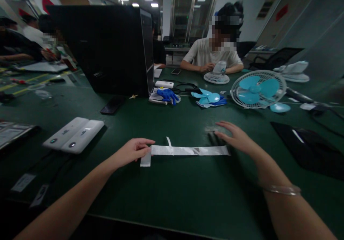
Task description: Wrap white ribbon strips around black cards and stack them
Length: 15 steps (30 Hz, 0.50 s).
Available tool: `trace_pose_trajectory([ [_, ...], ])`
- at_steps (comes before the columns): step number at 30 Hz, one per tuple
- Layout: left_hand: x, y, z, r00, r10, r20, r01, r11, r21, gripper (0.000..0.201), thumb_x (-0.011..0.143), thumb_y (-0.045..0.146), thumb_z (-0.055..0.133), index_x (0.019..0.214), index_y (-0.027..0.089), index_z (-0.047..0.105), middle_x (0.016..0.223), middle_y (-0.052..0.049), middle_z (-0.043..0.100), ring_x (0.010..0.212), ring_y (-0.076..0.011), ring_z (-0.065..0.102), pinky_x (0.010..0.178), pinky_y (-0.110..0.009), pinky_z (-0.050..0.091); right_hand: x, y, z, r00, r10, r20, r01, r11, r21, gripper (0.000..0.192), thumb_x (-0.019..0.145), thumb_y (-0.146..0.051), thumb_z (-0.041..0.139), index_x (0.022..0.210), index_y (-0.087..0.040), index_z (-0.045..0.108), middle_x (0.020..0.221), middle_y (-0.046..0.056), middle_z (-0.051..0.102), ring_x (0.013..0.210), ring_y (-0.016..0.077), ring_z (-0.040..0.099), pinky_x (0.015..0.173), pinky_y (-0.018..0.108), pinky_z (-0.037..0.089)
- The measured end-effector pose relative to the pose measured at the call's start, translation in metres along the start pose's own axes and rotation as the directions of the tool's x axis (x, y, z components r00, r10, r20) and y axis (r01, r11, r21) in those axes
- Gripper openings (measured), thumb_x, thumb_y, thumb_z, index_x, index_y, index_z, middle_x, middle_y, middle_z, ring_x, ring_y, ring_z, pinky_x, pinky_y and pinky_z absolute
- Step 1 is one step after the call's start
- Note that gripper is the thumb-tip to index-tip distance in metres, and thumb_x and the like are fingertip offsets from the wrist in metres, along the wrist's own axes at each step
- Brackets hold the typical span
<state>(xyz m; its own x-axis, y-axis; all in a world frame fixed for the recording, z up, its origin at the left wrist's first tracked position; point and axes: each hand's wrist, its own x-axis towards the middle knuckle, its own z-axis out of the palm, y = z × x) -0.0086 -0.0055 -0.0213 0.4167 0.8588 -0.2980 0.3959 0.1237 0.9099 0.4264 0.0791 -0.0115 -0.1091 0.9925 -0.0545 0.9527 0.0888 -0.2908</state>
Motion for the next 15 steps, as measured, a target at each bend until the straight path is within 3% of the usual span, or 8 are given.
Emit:
trace_pose_trajectory([
  [1,0.000,-0.001,0.000,1.000,-0.002,-0.016,0.002,1.000,0.007,0.045,0.089,0.035,0.055,0.131,0.022,0.053,0.109,-0.006,0.068,0.083,-0.0173,0.062,0.060,-0.024,0.045,0.001,0.015,-0.005,0.990,0.110,-0.092,-0.115,0.992,-0.048,0.063,0.092,-0.054,0.042,0.143,-0.019,0.042,0.153,0.017,0.020,0.140,0.0365,0.015,0.108,0.060,0.013],
  [3,0.001,-0.002,0.001,0.999,0.002,-0.033,-0.002,1.000,0.013,0.043,0.089,0.035,0.056,0.129,0.021,0.055,0.110,-0.007,0.068,0.089,-0.0187,0.063,0.066,-0.027,0.048,-0.001,0.046,-0.012,0.909,0.319,-0.269,-0.357,0.928,-0.105,0.071,0.092,-0.057,0.037,0.144,-0.009,0.040,0.154,0.025,0.002,0.140,0.0434,-0.005,0.100,0.070,-0.003],
  [6,0.001,-0.001,0.002,0.999,0.017,-0.039,-0.015,0.999,0.032,0.039,0.088,0.035,0.056,0.124,0.020,0.058,0.110,-0.006,0.068,0.094,-0.0198,0.063,0.073,-0.029,0.049,-0.012,0.090,-0.015,0.661,0.597,-0.455,-0.697,0.712,-0.080,0.078,0.091,-0.063,0.029,0.143,-0.006,0.040,0.153,0.028,-0.001,0.139,0.0415,-0.010,0.098,0.070,-0.005],
  [8,0.000,0.001,0.003,0.999,0.023,-0.046,-0.021,0.998,0.062,0.038,0.089,0.036,0.055,0.123,0.021,0.059,0.107,-0.006,0.068,0.093,-0.0196,0.064,0.073,-0.030,0.049,-0.017,0.113,-0.012,0.531,0.710,-0.463,-0.805,0.593,-0.015,0.084,0.089,-0.066,0.026,0.144,-0.005,0.037,0.152,0.031,0.003,0.140,0.0403,-0.009,0.098,0.069,-0.005],
  [11,-0.001,0.004,0.003,0.998,0.036,-0.057,-0.030,0.995,0.093,0.037,0.090,0.036,0.053,0.123,0.020,0.058,0.104,-0.005,0.069,0.090,-0.0192,0.064,0.073,-0.031,0.049,-0.018,0.132,-0.007,0.469,0.805,-0.363,-0.846,0.527,0.075,0.088,0.088,-0.067,0.024,0.149,-0.005,0.026,0.150,0.032,0.009,0.140,0.0401,-0.002,0.097,0.070,-0.002],
  [15,-0.001,0.005,0.003,0.997,0.057,-0.061,-0.051,0.994,0.102,0.038,0.089,0.037,0.053,0.122,0.019,0.058,0.101,-0.005,0.068,0.088,-0.0195,0.064,0.074,-0.032,0.049,-0.013,0.134,-0.009,0.481,0.844,-0.237,-0.866,0.499,0.020,0.078,0.092,-0.059,0.014,0.150,-0.007,0.023,0.150,0.031,0.016,0.139,0.0411,0.012,0.097,0.071,0.009],
])
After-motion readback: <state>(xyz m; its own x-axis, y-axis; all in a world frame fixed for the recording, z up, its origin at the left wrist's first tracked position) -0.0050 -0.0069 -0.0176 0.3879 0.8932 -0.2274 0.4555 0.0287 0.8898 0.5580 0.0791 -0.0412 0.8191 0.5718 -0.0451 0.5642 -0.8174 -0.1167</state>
